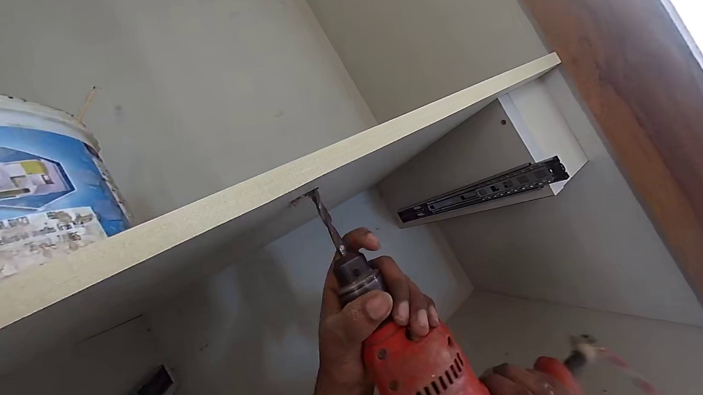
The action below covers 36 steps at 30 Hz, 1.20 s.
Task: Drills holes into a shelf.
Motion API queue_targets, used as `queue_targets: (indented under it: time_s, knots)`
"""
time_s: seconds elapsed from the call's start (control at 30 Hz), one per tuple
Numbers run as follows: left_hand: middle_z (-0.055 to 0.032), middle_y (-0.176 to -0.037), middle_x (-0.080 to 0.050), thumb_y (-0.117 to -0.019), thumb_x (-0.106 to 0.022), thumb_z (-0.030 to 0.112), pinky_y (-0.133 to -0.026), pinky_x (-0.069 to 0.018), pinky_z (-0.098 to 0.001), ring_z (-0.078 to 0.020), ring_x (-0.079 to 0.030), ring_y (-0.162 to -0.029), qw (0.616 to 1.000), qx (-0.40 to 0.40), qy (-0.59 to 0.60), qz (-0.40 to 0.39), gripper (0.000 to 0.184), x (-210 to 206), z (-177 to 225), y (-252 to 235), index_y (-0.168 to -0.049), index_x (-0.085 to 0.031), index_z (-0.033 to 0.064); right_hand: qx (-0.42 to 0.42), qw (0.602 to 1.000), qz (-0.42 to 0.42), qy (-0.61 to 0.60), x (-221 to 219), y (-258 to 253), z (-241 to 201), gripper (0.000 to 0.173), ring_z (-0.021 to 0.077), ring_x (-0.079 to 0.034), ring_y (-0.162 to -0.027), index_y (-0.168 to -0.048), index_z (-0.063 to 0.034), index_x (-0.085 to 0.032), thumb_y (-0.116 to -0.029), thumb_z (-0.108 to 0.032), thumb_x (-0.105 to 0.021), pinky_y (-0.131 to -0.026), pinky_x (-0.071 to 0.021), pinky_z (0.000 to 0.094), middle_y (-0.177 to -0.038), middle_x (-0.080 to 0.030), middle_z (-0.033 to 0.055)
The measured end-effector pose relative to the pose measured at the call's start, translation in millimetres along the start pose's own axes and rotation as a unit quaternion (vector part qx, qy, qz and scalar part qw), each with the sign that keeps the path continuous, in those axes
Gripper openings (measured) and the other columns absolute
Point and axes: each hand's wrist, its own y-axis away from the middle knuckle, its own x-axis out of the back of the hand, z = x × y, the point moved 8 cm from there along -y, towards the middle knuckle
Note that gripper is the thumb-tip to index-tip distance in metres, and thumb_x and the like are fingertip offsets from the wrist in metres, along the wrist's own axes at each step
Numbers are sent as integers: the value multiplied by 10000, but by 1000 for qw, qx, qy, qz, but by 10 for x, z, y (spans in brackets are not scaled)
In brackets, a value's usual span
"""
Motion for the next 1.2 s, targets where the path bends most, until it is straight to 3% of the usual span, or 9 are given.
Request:
queue_targets:
  time_s: [0.07,0.13,0.23,0.33,0.47,0.67,1.2]
  knots:
    - [-110,-787,-694,-900,-756,139,-822,-617,-450,-248,-732,-733,997,26,-50,48,437,129,-21,70,-1293,-564,136,9,994,-51,92,-73,-48,-7,506,257,-643,-1012,-1468,-434,-401,-998,-419,-587,-854,-511,401,-1090,-642,89]
    - [-130,-806,-691,-881,-774,141,-847,-613,-471,-278,-738,-773,991,42,-80,95,472,156,-80,118,-1296,-549,134,5,993,-43,105,-91,-15,27,480,267,-662,-988,-1439,-322,-444,-994,-401,-602,-838,-532,402,-1052,-667,97]
    - [-226,-1006,-712,-867,-807,190,-952,-571,-517,-370,-723,-996,984,73,-106,123,678,93,-207,201,-1414,-424,72,-14,992,-17,126,-11,1,69,551,230,-652,-1001,-1413,-134,-472,-964,-423,-608,-917,-517,335,-1080,-682,92]
    - [-246,-973,-713,-860,-797,134,-924,-592,-505,-363,-732,-966,973,69,-156,159,691,-51,-263,322,-1373,-371,-49,1,992,3,126,31,67,61,547,212,-645,-958,-1372,-74,-480,-967,-425,-589,-935,-508,291,-1027,-664,105]
    - [-252,-917,-713,-872,-751,93,-880,-609,-482,-350,-745,-900,967,34,-162,191,589,-59,-206,374,-1328,-411,-57,15,993,-5,121,66,47,25,511,208,-647,-948,-1376,-80,-494,-983,-398,-569,-927,-508,296,-1003,-668,97]
    - [-260,-924,-695,-844,-775,81,-860,-617,-495,-367,-741,-884,966,28,-143,211,684,-21,-153,400,-1373,-359,-43,20,993,-6,118,47,21,-47,524,191,-651,-920,-1378,-70,-515,-981,-408,-564,-918,-507,275,-953,-678,84]
    - [-250,-896,-700,-853,-753,84,-862,-614,-494,-365,-745,-872,969,19,-141,204,654,65,-109,401,-1359,-357,-35,29,991,6,134,-46,6,-54,532,191,-640,-910,-1387,-100,-505,-977,-433,-569,-913,-498,286,-941,-668,67]
